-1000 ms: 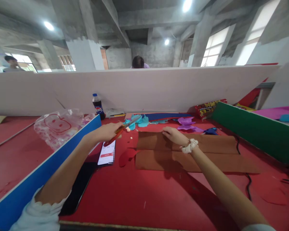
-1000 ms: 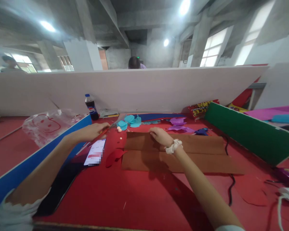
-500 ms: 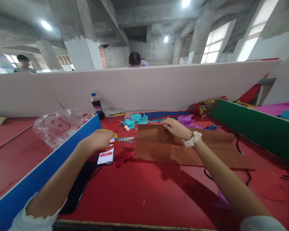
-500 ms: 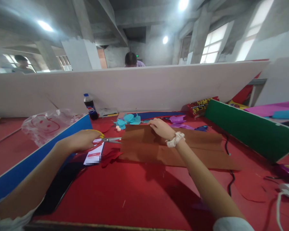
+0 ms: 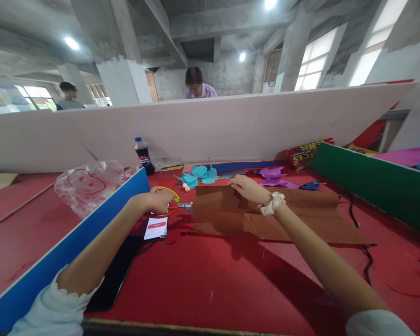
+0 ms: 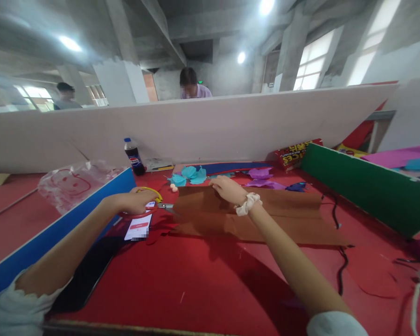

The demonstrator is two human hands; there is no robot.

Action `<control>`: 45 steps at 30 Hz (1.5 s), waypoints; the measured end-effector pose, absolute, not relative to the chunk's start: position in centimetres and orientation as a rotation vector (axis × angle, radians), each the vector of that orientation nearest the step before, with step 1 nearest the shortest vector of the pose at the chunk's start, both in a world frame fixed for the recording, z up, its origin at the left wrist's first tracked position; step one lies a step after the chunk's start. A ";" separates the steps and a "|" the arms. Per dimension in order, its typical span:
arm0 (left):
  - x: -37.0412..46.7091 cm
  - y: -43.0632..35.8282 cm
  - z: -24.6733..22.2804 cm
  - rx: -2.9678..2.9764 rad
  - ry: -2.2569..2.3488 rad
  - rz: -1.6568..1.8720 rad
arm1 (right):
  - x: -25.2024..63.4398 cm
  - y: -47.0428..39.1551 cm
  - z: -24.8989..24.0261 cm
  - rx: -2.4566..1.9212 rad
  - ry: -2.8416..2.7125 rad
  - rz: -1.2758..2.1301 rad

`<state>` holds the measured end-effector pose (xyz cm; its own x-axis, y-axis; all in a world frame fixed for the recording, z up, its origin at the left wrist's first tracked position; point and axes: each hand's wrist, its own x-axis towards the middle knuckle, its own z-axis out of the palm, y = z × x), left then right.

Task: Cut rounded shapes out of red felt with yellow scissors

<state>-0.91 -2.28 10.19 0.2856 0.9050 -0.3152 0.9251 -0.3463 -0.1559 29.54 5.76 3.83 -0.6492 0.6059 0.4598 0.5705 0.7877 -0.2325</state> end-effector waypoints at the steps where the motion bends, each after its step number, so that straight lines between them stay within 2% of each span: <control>1: -1.1 -2.3 10.1 2.462 1.746 -0.541 | 29.5 5.8 3.8 -0.872 -2.447 0.096; 20: -2.5 -2.2 7.9 2.602 1.710 -0.233 | 29.0 6.2 3.6 -0.862 -2.403 0.110; 45: -3.2 -1.3 7.5 2.621 1.712 -0.266 | 28.0 8.1 1.2 -0.887 -2.389 0.204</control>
